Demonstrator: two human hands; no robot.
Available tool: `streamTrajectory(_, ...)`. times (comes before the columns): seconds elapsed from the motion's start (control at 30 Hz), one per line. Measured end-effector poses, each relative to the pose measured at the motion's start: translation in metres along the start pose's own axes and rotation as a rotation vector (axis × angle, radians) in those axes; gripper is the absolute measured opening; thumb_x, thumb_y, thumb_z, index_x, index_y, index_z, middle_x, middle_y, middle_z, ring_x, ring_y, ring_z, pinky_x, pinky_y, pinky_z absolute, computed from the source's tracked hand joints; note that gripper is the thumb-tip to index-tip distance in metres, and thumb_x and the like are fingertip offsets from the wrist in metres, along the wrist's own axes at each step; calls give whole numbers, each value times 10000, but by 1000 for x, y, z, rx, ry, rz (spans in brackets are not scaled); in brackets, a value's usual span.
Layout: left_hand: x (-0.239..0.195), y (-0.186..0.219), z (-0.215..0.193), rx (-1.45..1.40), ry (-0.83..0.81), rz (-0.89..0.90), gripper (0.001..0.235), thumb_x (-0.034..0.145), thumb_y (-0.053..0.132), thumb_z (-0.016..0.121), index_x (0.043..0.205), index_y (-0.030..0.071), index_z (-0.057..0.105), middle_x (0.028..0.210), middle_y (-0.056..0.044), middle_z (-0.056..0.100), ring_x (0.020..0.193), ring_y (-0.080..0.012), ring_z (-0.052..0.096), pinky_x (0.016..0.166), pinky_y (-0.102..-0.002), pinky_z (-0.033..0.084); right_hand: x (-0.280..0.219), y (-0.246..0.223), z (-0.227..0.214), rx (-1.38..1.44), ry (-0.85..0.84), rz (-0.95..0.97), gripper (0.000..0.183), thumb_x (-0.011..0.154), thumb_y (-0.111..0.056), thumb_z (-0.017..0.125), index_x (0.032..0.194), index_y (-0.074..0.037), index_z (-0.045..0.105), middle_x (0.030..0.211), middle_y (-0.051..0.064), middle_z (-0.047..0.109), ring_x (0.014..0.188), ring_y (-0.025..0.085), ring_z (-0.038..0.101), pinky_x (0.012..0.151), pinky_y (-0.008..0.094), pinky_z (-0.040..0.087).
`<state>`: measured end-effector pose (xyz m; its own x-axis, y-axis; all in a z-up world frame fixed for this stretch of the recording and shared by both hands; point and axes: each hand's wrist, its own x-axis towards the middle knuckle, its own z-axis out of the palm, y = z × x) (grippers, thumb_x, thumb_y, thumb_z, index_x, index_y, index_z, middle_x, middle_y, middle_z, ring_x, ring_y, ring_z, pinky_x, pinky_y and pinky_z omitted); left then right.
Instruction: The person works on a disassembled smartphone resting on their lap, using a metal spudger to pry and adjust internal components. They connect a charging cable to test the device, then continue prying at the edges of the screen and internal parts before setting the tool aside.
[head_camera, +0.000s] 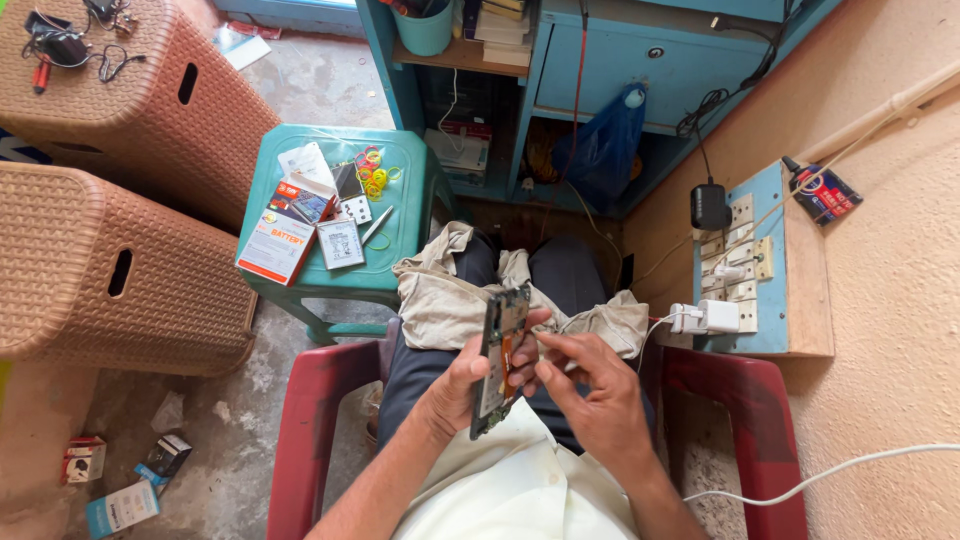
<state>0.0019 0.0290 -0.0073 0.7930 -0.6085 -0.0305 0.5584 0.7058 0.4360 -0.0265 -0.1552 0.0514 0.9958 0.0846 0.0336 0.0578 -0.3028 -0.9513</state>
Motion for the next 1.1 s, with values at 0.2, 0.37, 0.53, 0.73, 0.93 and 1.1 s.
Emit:
streamTrajectory(0.2,-5,0,0,52,78,-96,1178,749,552,890,1659,100,295,1122,-70,547,988,-146,574,862,-301,508,9,-19,27,-156,26,-110,338,930,8,652,1263,-23,700,1094,92,642,815,155,709,645,259,611)
streamTrajectory(0.37,-5,3,-1,94,84,-114,1213,733,579,876,1656,119,239,1213,-54,589,1059,-154,593,868,-308,519,12,-19,29,-215,26,-119,334,930,-2,672,1264,-19,690,1067,104,652,822,159,679,618,257,601)
streamTrajectory(0.53,-4,-7,-5,56,102,-116,1066,832,523,785,1663,124,250,1310,-53,570,1171,-164,591,989,-326,519,15,-14,26,-294,30,-154,341,901,-60,723,1241,-57,709,1030,64,692,886,223,663,752,346,556)
streamTrajectory(0.73,-3,-35,-29,11,415,-168,640,934,419,556,1485,106,461,1254,-65,658,1100,-174,665,929,-315,558,16,2,31,-491,-42,-186,347,874,-103,742,1221,-91,742,997,96,666,930,293,613,787,392,512)
streamTrajectory(0.93,0,-45,-53,157,715,100,430,964,290,622,1206,-59,690,981,-103,736,823,-181,705,731,-325,564,28,15,33,-225,-71,-63,334,876,-93,747,1209,-78,732,1002,76,671,853,215,655,699,312,544)
streamTrajectory(1.1,3,-17,-59,86,684,158,406,899,195,572,1191,-75,651,1022,-246,765,878,-351,771,738,-462,627,59,19,10,24,60,-11,268,922,-101,725,1182,-40,742,992,33,699,846,108,689,700,241,556)
